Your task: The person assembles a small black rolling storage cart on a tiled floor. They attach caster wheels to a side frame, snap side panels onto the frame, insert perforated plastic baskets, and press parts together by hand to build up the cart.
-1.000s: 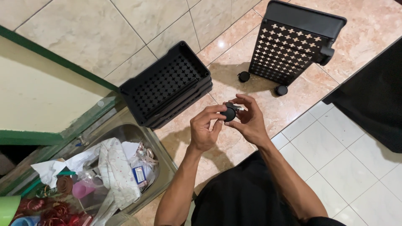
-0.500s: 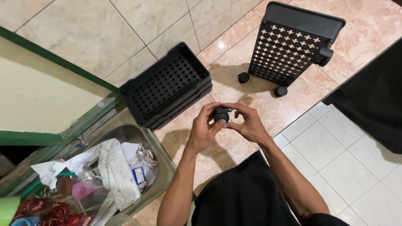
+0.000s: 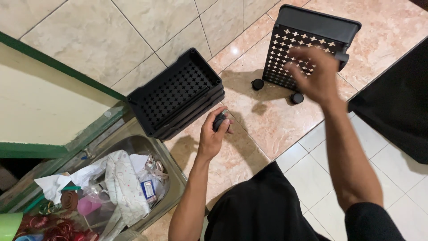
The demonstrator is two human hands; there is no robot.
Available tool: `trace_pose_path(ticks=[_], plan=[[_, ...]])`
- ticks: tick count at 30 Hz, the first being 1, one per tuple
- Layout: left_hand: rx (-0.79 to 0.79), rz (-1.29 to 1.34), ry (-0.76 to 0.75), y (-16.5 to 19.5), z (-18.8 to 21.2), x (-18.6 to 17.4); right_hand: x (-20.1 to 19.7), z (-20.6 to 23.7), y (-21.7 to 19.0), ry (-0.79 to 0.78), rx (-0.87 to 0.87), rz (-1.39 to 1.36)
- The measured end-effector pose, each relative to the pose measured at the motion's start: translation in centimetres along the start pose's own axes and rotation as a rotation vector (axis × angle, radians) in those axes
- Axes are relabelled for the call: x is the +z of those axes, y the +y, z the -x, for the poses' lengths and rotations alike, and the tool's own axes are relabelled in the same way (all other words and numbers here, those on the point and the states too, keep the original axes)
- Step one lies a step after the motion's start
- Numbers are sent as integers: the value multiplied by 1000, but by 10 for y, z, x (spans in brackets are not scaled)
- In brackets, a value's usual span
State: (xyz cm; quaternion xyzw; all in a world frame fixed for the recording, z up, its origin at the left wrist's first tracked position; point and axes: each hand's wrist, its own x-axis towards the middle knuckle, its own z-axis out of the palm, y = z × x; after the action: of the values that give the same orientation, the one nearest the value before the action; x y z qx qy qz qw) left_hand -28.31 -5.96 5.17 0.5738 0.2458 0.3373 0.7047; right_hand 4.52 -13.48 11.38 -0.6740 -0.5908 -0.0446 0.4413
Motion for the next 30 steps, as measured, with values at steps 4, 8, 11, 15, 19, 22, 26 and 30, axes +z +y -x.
trace_pose_path(ticks=[4, 8, 11, 15, 19, 22, 26, 30], plan=[[-10, -87, 37, 2, -6, 4, -28, -30, 28, -56, 61, 276], [2, -132, 43, 3, -15, 12, -40, -50, 51, -195, 126, 479], [-5, -139, 67, 0, -23, 16, -47, -63, 77, -248, 122, 561], [-32, -144, 111, -10, -34, 19, -45, -67, 104, -408, 256, 597], [-34, -108, 122, -21, -46, 24, -50, -54, 100, -455, 316, 586], [19, -122, 130, -26, -68, 30, -55, -39, 75, -403, 262, 584], [66, -130, 135, -29, -106, 48, -56, -22, 35, -291, 314, 533], [93, -83, 82, -26, -145, 77, -59, -10, 1, -303, 384, 585]])
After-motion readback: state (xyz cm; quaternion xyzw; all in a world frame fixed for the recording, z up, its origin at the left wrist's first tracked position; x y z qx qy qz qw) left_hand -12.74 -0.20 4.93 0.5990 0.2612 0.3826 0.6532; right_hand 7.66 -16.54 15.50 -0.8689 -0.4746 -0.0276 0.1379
